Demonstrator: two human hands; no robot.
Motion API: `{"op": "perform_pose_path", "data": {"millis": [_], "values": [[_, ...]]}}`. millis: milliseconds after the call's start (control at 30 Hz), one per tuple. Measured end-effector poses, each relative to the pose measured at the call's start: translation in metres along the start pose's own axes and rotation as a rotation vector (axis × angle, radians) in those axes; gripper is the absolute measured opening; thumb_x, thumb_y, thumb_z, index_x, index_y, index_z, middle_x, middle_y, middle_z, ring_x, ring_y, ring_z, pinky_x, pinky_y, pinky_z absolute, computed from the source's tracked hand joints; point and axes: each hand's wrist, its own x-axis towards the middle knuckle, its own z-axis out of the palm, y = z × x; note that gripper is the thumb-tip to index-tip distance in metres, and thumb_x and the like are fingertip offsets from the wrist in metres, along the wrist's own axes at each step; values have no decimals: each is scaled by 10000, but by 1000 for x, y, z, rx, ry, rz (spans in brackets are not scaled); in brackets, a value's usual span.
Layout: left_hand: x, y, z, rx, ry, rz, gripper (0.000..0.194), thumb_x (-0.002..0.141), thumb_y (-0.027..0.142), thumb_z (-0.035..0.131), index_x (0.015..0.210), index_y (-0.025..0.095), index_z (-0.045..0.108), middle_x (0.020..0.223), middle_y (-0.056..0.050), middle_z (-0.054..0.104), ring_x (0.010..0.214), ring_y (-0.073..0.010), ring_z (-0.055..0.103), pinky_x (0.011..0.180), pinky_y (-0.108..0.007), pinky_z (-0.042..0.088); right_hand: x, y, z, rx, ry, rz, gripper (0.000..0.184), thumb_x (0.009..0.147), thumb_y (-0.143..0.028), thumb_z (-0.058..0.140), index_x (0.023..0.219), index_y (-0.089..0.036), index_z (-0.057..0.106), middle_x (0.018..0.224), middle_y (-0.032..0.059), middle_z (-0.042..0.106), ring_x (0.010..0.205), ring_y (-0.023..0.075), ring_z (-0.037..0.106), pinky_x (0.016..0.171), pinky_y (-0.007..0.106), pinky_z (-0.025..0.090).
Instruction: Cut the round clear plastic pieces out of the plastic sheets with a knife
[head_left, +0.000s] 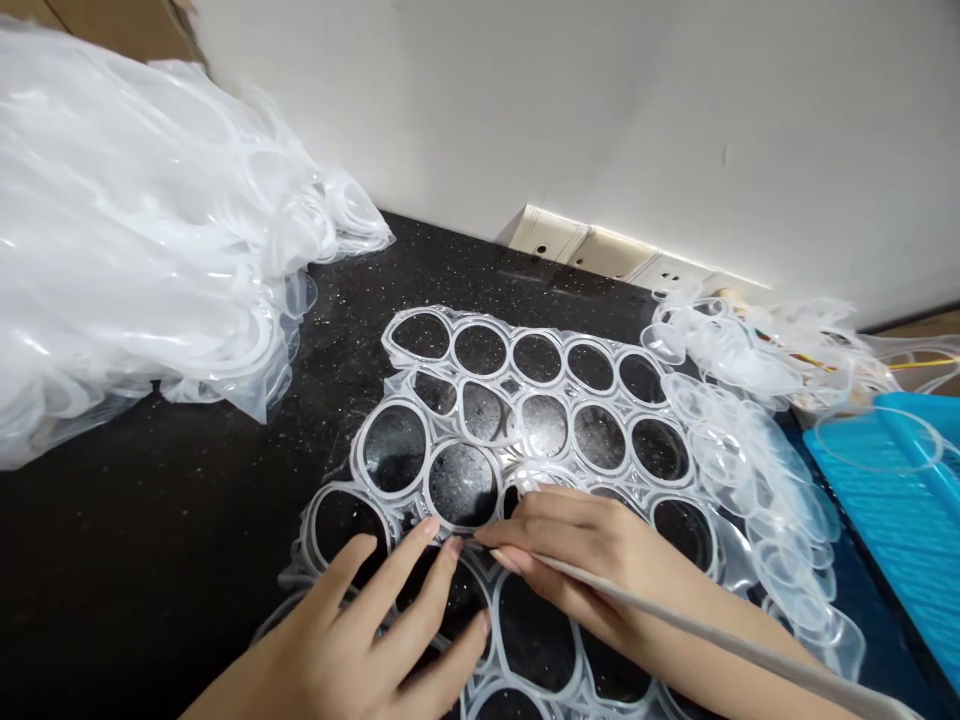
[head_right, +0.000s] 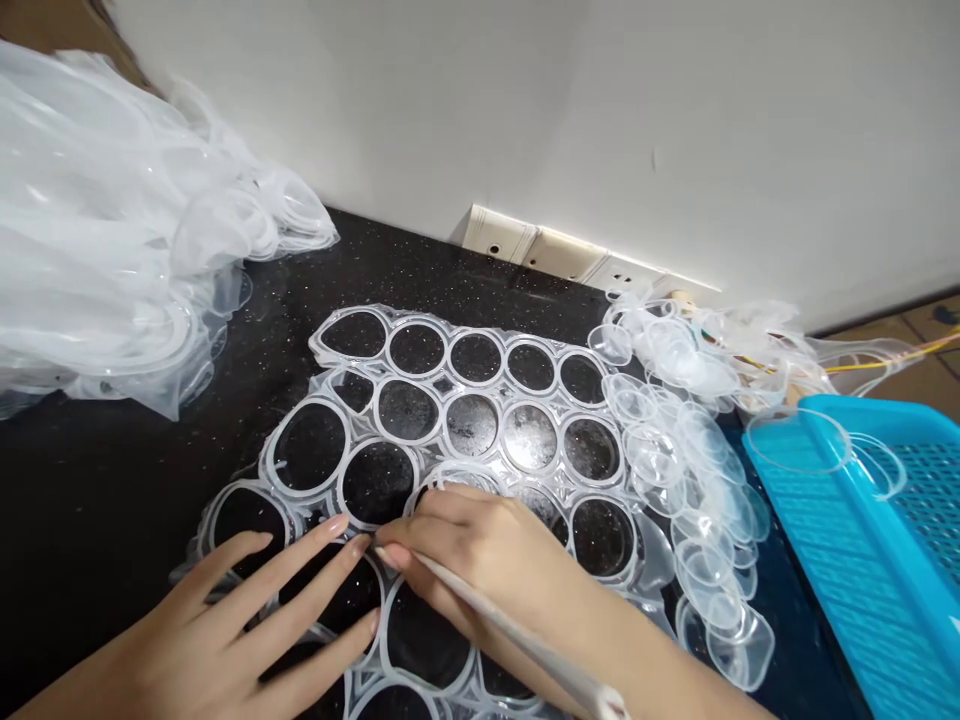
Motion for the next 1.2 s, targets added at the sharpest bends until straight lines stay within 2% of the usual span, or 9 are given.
{"op": "perform_pose_path", "data": {"millis": [133,233,400,500,600,667,800,1033,1200], "values": [[2,0,-1,-2,9,-26,419,869,561,360,1165,331,547,1183,17,613,1141,-231,463,920,-369,248,-7,3,-5,-150,-31,-6,260,936,-215,408,1003,-149,650,758,47,625,638,111,572,554,200,461],[4,1,-2,-2,34,-30,410,867,551,381,1151,317,559,1171,6,621,1117,-233,483,927,-382,235,-10,9,-1,-245,-3,-56,263,934,-255,421,1026,-160,648,756,50,602,641,110,572,560,197,468],[3,2,-2,-13,3,-33,422,854,568,417,1168,322,554,1142,15,636,1091,-222,504,909,-382,244,-9,12,10,-408,66,-155,279,905,-303,487,1149,-228,598,969,85,596,749,134,597,551,208,484],[3,2,2,-31,25,-40,399,858,563,418,1131,321,579,1107,33,650,1072,-216,510,919,-380,243,-5,10,15,-512,84,-241,297,899,-255,499,1171,-176,588,1087,126,605,839,173,616,571,239,515],[3,1,7,-44,88,-26,357,879,529,405,1068,311,615,1060,27,666,1031,-208,529,918,-380,240,-1,10,16,-566,108,-313,293,904,-224,484,1152,-114,593,1027,128,653,762,165,624,524,242,514],[1,1,8,-55,85,-13,362,887,528,388,1071,311,612,1094,21,655,1047,-208,521,922,-387,234,2,12,15,-585,157,-324,275,915,-193,452,1116,-90,608,1010,136,666,771,168,631,541,243,528],[0,1,4,-56,5,-11,394,879,562,375,1134,333,571,1214,37,593,1132,-217,473,936,-395,222,9,18,7,-607,309,-264,292,931,-141,385,1100,-74,613,1017,158,661,869,187,642,624,252,559],[2,-2,1,-68,-3,-22,441,854,616,366,1148,352,561,1241,33,571,1155,-238,456,900,-386,227,24,29,-19,-606,506,-95,303,914,-158,447,1189,-173,573,1133,127,607,1019,189,603,807,302,543],[-1,0,1,-51,3,-35,452,843,630,375,1167,367,549,1259,44,556,1166,-230,440,907,-385,233,33,35,-43,-504,770,43,240,915,-222,469,1093,-249,627,991,60,663,805,149,639,675,282,537]]}}
